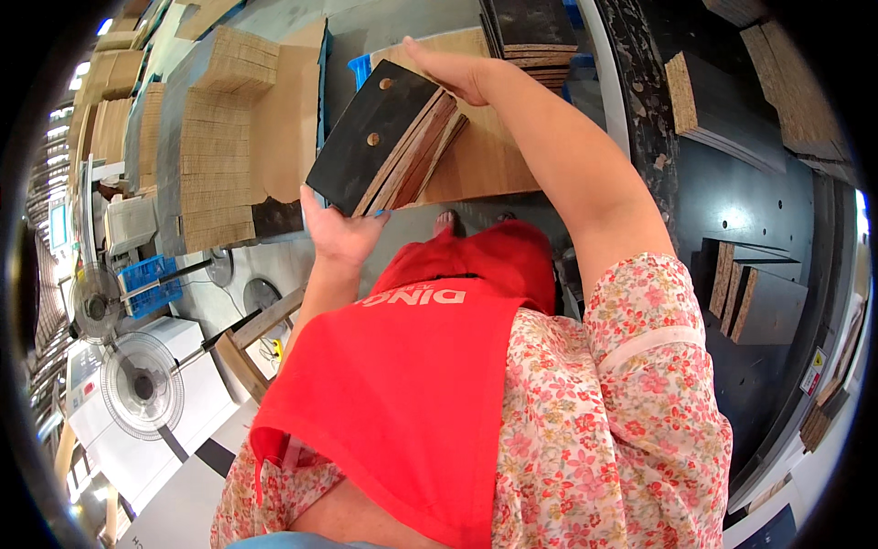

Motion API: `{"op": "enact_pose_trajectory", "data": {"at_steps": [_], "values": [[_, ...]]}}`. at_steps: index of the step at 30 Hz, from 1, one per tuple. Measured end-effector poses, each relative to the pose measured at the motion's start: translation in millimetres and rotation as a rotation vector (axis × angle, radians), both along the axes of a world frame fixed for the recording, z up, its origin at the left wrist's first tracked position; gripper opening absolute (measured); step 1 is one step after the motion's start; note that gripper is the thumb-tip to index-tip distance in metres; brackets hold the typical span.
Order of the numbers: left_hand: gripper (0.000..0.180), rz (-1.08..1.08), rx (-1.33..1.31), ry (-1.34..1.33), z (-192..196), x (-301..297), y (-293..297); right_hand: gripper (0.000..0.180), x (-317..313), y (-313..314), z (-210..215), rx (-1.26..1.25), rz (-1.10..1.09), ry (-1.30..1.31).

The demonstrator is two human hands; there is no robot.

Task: The person takes individual wood blocks from a workbench, gathers them into stacks, and carries the stacks to a larger pallet to be placed with other wood blocks.

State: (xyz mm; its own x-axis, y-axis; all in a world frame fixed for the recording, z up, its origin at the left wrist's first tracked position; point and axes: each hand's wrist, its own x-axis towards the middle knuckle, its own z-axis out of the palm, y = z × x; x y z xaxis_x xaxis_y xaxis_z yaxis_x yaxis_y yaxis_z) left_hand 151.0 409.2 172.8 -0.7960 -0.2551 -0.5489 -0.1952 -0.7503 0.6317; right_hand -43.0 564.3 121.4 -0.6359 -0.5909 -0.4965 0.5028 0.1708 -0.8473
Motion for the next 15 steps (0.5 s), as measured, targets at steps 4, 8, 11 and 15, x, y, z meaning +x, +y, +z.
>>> {"op": "enact_pose_trajectory", "data": {"at_steps": [4, 8, 11, 15], "values": [[0.068, 0.023, 0.168, 0.017, -20, -5, -10, 0.079, 10, 3, 4, -0.093, 0.01, -0.11], [0.069, 0.027, 0.195, 0.074, -27, -4, -12, 0.078, 9, 0, -2, -0.081, -0.044, -0.114], [0.072, 0.011, 0.182, -0.03, -13, -4, -6, 0.077, -1, 8, -18, -0.148, 0.035, -0.19], [0.075, -0.053, 0.068, -0.126, -22, 2, -8, 0.091, -2, 10, -47, -0.102, 0.036, -0.146]]}}
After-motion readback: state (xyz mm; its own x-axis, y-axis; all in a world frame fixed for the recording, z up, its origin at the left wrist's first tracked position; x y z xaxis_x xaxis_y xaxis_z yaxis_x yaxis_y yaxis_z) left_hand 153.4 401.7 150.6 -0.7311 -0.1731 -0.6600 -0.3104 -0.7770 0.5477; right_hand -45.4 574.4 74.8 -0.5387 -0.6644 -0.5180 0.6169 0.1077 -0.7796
